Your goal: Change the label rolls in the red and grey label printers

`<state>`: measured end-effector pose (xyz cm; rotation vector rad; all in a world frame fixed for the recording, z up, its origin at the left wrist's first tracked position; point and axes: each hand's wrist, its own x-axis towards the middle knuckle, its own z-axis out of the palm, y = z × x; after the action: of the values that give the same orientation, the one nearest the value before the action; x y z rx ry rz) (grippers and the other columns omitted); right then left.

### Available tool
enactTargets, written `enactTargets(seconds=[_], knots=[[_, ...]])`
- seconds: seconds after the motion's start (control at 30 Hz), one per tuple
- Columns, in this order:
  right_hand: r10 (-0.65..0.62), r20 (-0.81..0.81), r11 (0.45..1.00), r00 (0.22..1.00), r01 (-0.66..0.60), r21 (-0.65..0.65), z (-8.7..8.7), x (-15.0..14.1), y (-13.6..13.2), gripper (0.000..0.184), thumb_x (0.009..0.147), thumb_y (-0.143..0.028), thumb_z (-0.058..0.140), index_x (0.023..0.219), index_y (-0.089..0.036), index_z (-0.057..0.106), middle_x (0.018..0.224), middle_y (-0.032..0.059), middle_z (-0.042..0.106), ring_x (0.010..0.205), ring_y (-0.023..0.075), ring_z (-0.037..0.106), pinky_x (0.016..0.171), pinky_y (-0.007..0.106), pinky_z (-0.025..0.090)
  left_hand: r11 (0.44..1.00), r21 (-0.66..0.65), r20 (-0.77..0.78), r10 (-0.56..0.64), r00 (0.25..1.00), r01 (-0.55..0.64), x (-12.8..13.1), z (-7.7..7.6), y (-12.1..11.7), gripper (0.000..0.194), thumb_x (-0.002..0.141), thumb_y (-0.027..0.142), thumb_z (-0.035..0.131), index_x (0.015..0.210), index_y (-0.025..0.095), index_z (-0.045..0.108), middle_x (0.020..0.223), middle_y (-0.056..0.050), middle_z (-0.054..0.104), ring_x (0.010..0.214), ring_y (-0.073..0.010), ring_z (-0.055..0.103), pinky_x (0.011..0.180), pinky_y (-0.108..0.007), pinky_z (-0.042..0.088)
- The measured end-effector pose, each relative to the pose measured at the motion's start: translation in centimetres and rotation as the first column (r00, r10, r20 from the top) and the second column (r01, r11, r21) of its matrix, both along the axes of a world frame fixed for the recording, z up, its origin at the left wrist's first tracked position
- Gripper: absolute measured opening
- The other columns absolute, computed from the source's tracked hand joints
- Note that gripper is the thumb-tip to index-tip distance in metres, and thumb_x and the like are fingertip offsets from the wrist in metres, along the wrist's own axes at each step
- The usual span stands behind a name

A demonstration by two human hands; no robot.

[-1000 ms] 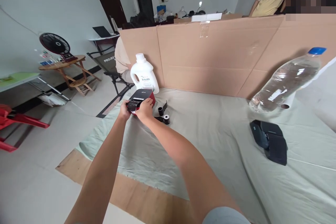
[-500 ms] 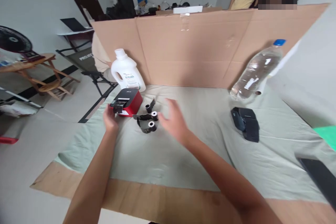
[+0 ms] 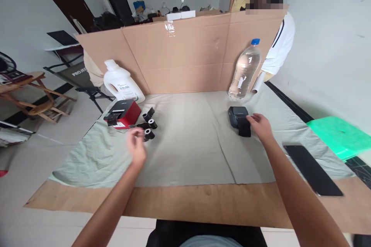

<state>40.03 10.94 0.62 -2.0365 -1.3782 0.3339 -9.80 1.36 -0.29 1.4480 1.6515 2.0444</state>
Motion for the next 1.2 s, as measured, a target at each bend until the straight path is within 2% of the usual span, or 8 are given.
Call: enactTargets(seconds=[0.07, 0.13, 0.2, 0.3, 0.4, 0.63, 0.8, 1.2], knots=[[0.022, 0.021, 0.996, 1.0, -0.02, -0.085, 0.8, -1.5, 1.4, 0.069, 0.09, -0.047, 0.072, 0.142, -0.006, 0.054, 0.124, 0.0273, 0.071, 0.117, 0.0376, 0.071, 0.095, 0.048, 0.058, 0.903, -0.282, -0.258, -0.398, 0.881, 0.325, 5.6, -0.4, -0.3, 0.02, 0.096, 0.038, 0.056, 0.102, 0.026, 0.071, 0.106, -0.007, 0.072, 0.11, -0.0264, 0.066, 0.108, -0.042, 0.047], [0.032, 0.053, 0.984, 0.998, -0.022, -0.178, 1.7, -3.1, 2.3, 0.094, 0.081, -0.05, 0.081, 0.153, -0.004, 0.042, 0.134, 0.0321, 0.063, 0.124, 0.0433, 0.065, 0.097, 0.053, 0.055, 0.704, -0.525, -0.397, -0.7, 0.594, 0.478, 10.0, -1.2, -0.4, 0.031, 0.097, 0.039, 0.056, 0.122, 0.029, 0.071, 0.132, -0.009, 0.071, 0.129, -0.0282, 0.062, 0.12, -0.047, 0.039], [0.032, 0.112, 0.963, 0.993, 0.0, -0.271, 2.5, -4.6, 2.7, 0.107, 0.077, -0.048, 0.084, 0.159, -0.004, 0.031, 0.14, 0.0352, 0.056, 0.126, 0.0469, 0.062, 0.096, 0.054, 0.053, 0.576, -0.652, -0.44, -0.817, 0.373, 0.493, 12.7, -2.0, -0.7, 0.045, 0.1, 0.043, 0.053, 0.143, 0.031, 0.061, 0.159, -0.007, 0.055, 0.151, -0.0281, 0.045, 0.129, -0.05, 0.025], [0.011, 0.167, 0.949, 0.986, 0.042, -0.312, 3.5, -6.4, 2.1, 0.113, 0.074, -0.048, 0.084, 0.161, -0.004, 0.027, 0.141, 0.036, 0.053, 0.125, 0.0494, 0.061, 0.096, 0.056, 0.052, 0.527, -0.721, -0.457, -0.85, 0.264, 0.449, 14.0, -3.1, -1.3, 0.053, 0.104, 0.048, 0.046, 0.156, 0.033, 0.049, 0.171, -0.003, 0.036, 0.162, -0.0254, 0.026, 0.134, -0.051, 0.012], [0.035, 0.206, 0.97, 0.978, 0.016, -0.242, 3.8, -8.6, 0.4, 0.113, 0.074, -0.052, 0.082, 0.161, -0.005, 0.027, 0.137, 0.0338, 0.055, 0.125, 0.0489, 0.06, 0.099, 0.055, 0.051, 0.535, -0.722, -0.439, -0.845, 0.306, 0.439, 13.6, -3.5, -1.7, 0.056, 0.104, 0.047, 0.046, 0.158, 0.031, 0.046, 0.171, -0.005, 0.035, 0.162, -0.0246, 0.027, 0.134, -0.051, 0.014], [0.243, 0.124, 0.965, 0.962, -0.227, -0.131, 3.3, -17.8, -6.0, 0.109, 0.074, -0.054, 0.077, 0.161, -0.01, 0.029, 0.128, 0.0276, 0.06, 0.115, 0.0449, 0.065, 0.095, 0.053, 0.052, 0.653, -0.578, -0.215, -0.701, 0.68, 0.489, 13.0, -3.3, -0.9, 0.062, 0.103, 0.047, 0.046, 0.161, 0.024, 0.043, 0.164, -0.011, 0.047, 0.155, -0.0267, 0.041, 0.134, -0.049, 0.02], [0.237, 0.165, 0.969, 0.957, -0.221, -0.112, 2.8, -21.3, -8.4, 0.098, 0.08, -0.056, 0.071, 0.156, -0.005, 0.035, 0.123, 0.0287, 0.06, 0.112, 0.0455, 0.064, 0.094, 0.052, 0.05, 0.603, -0.593, -0.168, -0.74, 0.651, 0.533, 12.6, -3.3, 0.3, 0.062, 0.103, 0.045, 0.046, 0.162, 0.026, 0.04, 0.165, -0.008, 0.046, 0.154, -0.027, 0.043, 0.135, -0.05, 0.018], [0.167, 0.209, 0.985, 0.963, -0.17, -0.004, -1.2, -22.1, -9.1, 0.099, 0.076, -0.053, 0.076, 0.149, 0.003, 0.041, 0.119, 0.0342, 0.057, 0.11, 0.0496, 0.058, 0.091, 0.061, 0.048, 0.675, -0.656, -0.455, -0.71, 0.537, 0.337, 12.3, -4.4, 0.5, 0.061, 0.098, 0.017, 0.037, 0.159, 0.018, 0.043, 0.161, -0.013, 0.051, 0.157, -0.0244, 0.039, 0.135, -0.054, 0.019]])
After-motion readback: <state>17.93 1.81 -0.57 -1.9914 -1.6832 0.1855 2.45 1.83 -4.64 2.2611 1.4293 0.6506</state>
